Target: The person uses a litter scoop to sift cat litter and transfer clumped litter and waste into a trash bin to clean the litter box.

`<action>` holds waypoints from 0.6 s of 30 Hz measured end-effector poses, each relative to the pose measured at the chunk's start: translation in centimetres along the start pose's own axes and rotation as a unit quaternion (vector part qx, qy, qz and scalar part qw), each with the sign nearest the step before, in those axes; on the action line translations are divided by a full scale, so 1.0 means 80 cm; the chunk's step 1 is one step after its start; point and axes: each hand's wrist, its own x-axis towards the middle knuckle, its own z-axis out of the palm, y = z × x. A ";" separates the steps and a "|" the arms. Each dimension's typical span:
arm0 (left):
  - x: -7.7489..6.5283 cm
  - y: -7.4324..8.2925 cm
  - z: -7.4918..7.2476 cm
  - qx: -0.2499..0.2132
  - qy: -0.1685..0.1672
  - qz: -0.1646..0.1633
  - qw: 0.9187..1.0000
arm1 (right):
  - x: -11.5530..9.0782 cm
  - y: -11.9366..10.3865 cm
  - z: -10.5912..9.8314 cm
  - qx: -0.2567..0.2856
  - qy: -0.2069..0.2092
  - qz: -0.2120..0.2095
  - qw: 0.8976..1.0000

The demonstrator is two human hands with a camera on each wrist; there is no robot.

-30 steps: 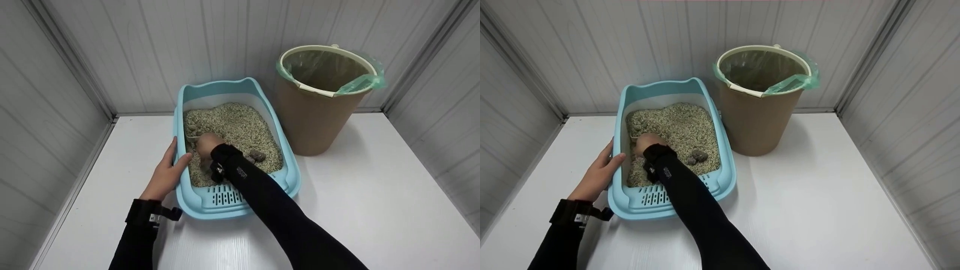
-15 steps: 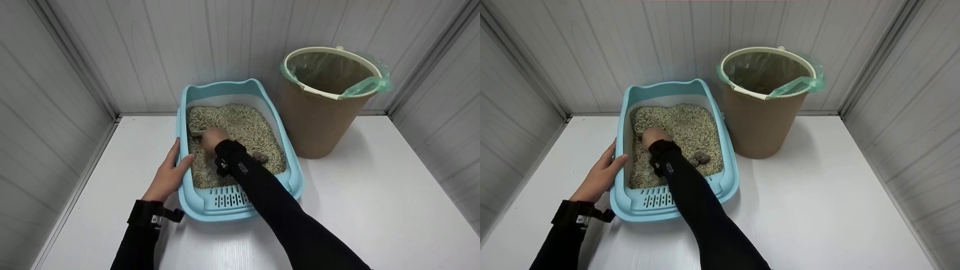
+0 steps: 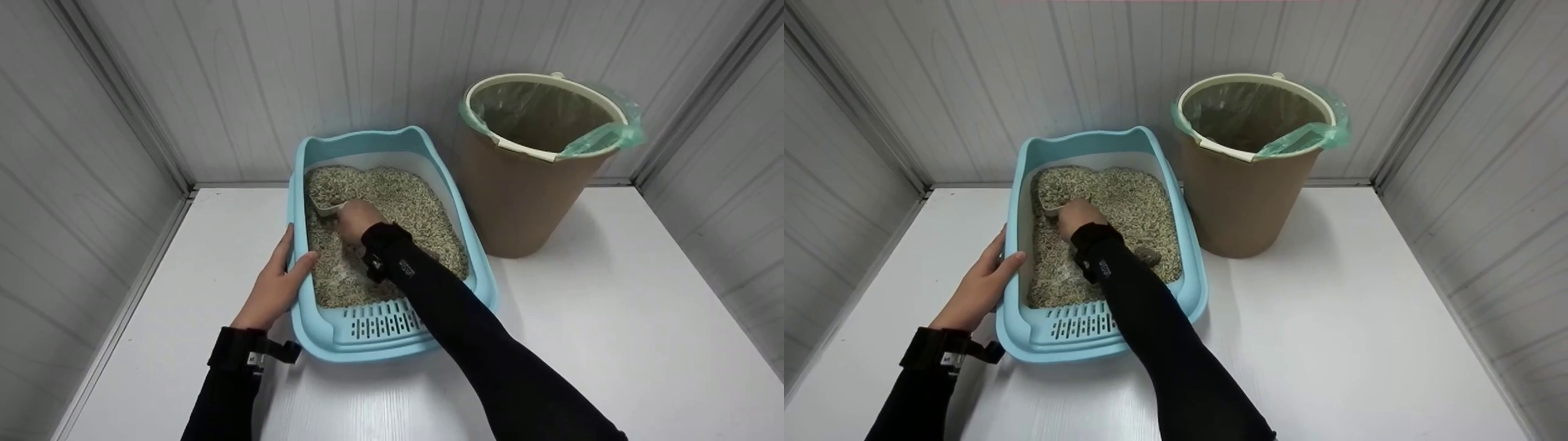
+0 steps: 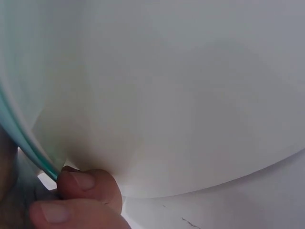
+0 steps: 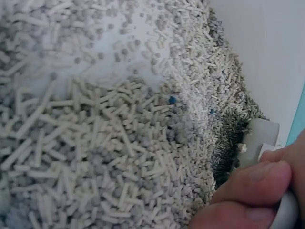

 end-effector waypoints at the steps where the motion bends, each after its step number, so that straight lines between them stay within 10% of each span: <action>1: 0.001 0.001 0.000 0.000 -0.001 0.000 1.000 | -0.001 0.002 0.000 -0.006 0.001 -0.005 1.000; 18: 0.005 0.002 0.001 0.000 -0.001 -0.018 1.000 | -0.056 0.014 -0.048 0.061 0.006 -0.030 0.998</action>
